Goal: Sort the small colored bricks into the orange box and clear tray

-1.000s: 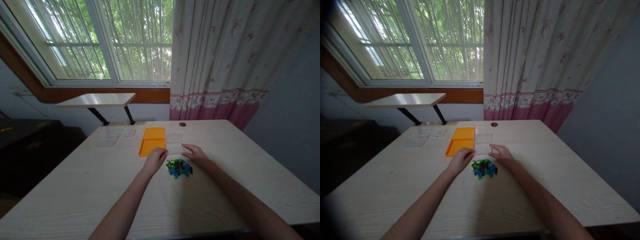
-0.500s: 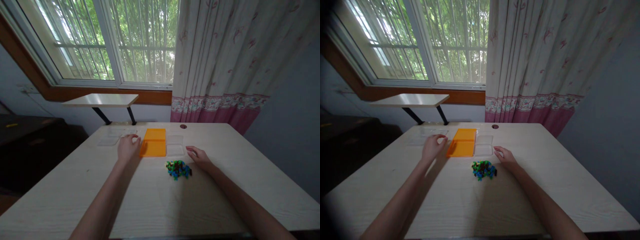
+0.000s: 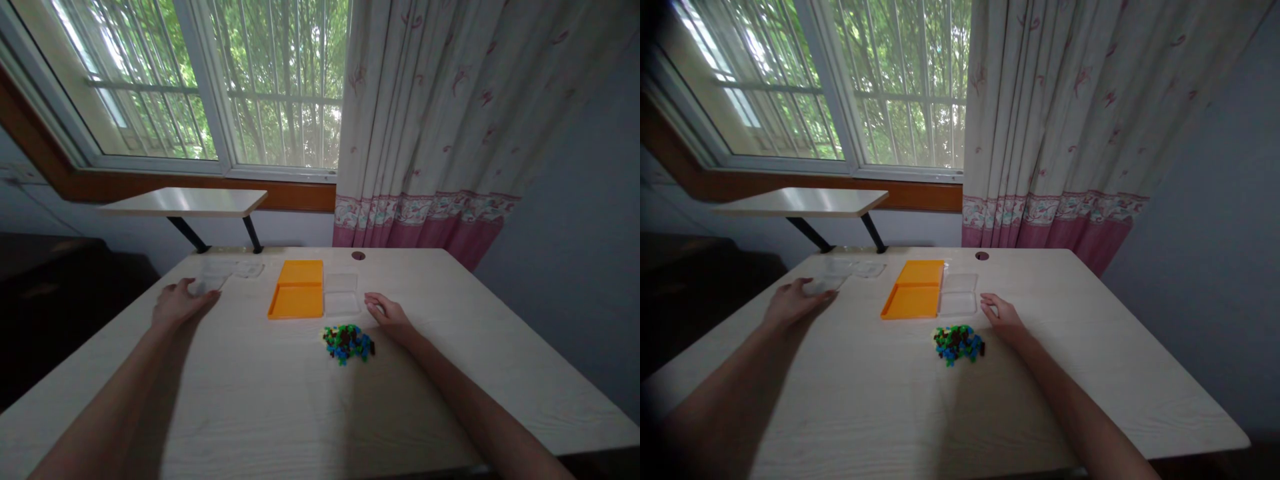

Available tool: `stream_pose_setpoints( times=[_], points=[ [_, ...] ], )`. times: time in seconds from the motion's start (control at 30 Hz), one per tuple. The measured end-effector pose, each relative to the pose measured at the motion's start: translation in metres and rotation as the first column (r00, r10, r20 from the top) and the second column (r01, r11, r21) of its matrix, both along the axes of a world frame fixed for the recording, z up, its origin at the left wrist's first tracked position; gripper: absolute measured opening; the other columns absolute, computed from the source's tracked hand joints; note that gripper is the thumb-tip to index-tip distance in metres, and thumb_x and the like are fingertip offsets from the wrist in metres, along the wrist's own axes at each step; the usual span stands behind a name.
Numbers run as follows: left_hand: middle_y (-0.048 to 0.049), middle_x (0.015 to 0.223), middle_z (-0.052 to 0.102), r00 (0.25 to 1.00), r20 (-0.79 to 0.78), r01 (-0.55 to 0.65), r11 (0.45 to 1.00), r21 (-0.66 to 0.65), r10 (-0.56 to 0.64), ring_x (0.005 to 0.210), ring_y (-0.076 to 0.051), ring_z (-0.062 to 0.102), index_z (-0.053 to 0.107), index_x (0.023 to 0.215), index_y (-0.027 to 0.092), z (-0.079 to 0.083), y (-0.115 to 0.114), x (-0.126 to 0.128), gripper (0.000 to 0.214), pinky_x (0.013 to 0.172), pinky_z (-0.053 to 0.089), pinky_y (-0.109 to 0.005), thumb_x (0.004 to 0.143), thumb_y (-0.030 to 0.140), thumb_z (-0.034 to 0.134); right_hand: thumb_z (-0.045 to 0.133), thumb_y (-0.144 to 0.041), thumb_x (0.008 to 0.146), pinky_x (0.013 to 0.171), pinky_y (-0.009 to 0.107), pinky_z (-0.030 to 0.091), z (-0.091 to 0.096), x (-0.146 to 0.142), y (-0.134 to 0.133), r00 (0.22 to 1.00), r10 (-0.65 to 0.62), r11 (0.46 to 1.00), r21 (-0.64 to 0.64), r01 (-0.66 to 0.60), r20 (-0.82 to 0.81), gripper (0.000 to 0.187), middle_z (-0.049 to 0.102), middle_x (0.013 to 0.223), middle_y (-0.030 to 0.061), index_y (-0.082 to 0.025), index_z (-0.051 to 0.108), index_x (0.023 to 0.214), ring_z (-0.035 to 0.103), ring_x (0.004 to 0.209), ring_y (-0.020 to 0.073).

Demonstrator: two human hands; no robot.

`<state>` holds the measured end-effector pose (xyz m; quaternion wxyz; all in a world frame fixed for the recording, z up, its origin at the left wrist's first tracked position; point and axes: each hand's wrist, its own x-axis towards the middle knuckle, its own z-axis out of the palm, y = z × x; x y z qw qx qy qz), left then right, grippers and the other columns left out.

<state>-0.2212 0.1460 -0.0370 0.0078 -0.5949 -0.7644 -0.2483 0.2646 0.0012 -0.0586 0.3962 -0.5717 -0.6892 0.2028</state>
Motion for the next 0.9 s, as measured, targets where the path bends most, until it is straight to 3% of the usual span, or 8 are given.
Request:
stream_pose_setpoints(
  times=[0.1,0.23,0.37,0.43,0.5,0.6,0.73,0.9],
  points=[
    [-0.003,0.091,0.047,0.996,0.082,-0.038,0.999,-0.028,0.04,0.095,-0.032,0.048,0.049,0.101,0.018,0.007,-0.009,0.006,0.064,0.081,0.042,-0.046,0.053,0.056,0.069,0.044,-0.035,0.084,0.084,0.036,0.047,0.0,0.001,0.001,1.0,0.007,1.0,0.008,-0.007,0.009,0.032,0.065,0.1,0.0083,-0.019,0.052,0.111,0.059,0.095,0.0198],
    [-0.0019,0.094,0.046,0.973,0.197,-0.167,0.96,0.225,0.123,0.103,-0.028,0.042,0.047,0.098,0.019,0.024,-0.029,0.044,0.051,0.089,0.038,-0.047,0.059,0.041,0.071,0.044,-0.03,0.083,0.085,0.038,0.046,0.0,-0.001,0.003,0.995,-0.021,0.993,0.117,0.009,0.102,0.031,0.064,0.102,0.0084,-0.018,0.054,0.11,0.059,0.095,0.02],
    [-0.007,0.106,0.042,0.93,0.298,0.101,0.928,0.359,-0.216,0.1,-0.023,0.046,0.048,0.105,0.016,0.035,-0.055,0.12,0.054,0.087,0.041,-0.041,0.059,0.037,0.069,0.045,-0.025,0.082,0.088,0.041,0.045,0.002,-0.011,0.0,0.973,-0.077,0.953,0.304,0.007,0.22,0.03,0.062,0.105,0.0095,-0.018,0.055,0.109,0.057,0.098,0.0217],
    [-0.0067,0.109,0.042,0.805,0.367,0.338,0.869,0.36,-0.465,0.1,-0.022,0.047,0.048,0.105,0.018,0.035,-0.073,0.165,0.052,0.081,0.045,-0.038,0.059,0.035,0.069,0.048,-0.026,0.081,0.089,0.041,0.044,0.004,-0.019,-0.005,0.974,-0.084,0.934,0.358,0.002,0.212,0.036,0.06,0.108,0.01,-0.019,0.05,0.116,0.055,0.101,0.0222],
    [-0.0063,0.11,0.044,0.617,0.443,0.545,0.759,0.357,-0.651,0.1,-0.021,0.048,0.048,0.104,0.019,0.032,-0.092,0.208,0.052,0.081,0.045,-0.036,0.057,0.03,0.069,0.055,-0.031,0.077,0.091,0.041,0.044,0.007,-0.027,-0.012,0.981,-0.068,0.92,0.392,-0.009,0.183,0.05,0.056,0.115,0.011,-0.019,0.041,0.124,0.053,0.105,0.0233],
    [-0.0057,0.107,0.046,0.448,0.499,0.663,0.65,0.371,-0.741,0.1,-0.022,0.048,0.048,0.104,0.02,0.027,-0.119,0.255,0.057,0.085,0.042,-0.038,0.053,0.028,0.073,0.063,-0.038,0.071,0.091,0.041,0.044,0.011,-0.037,-0.022,0.987,-0.038,0.902,0.43,-0.032,0.153,0.068,0.051,0.121,0.0129,-0.019,0.033,0.128,0.051,0.108,0.0257],
    [-0.0058,0.104,0.045,0.447,0.523,0.636,0.669,0.384,-0.725,0.099,-0.023,0.047,0.049,0.103,0.018,0.025,-0.139,0.281,0.065,0.086,0.04,-0.039,0.046,0.03,0.078,0.064,-0.038,0.068,0.089,0.042,0.045,0.018,-0.045,-0.027,0.993,-0.069,0.868,0.496,0.011,0.099,0.068,0.051,0.117,0.014,-0.018,0.034,0.126,0.051,0.106,0.0274],
    [-0.0063,0.111,0.04,0.416,0.558,0.613,0.674,0.412,-0.719,0.11,-0.025,0.04,0.053,0.104,0.021,0.02,-0.14,0.277,0.063,0.091,0.037,-0.039,0.047,0.032,0.079,0.063,-0.035,0.067,0.09,0.042,0.043,0.02,-0.042,-0.026,0.997,-0.057,0.865,0.501,0.026,0.046,0.063,0.049,0.114,0.0139,-0.018,0.035,0.121,0.049,0.106,0.027]
  ],
)
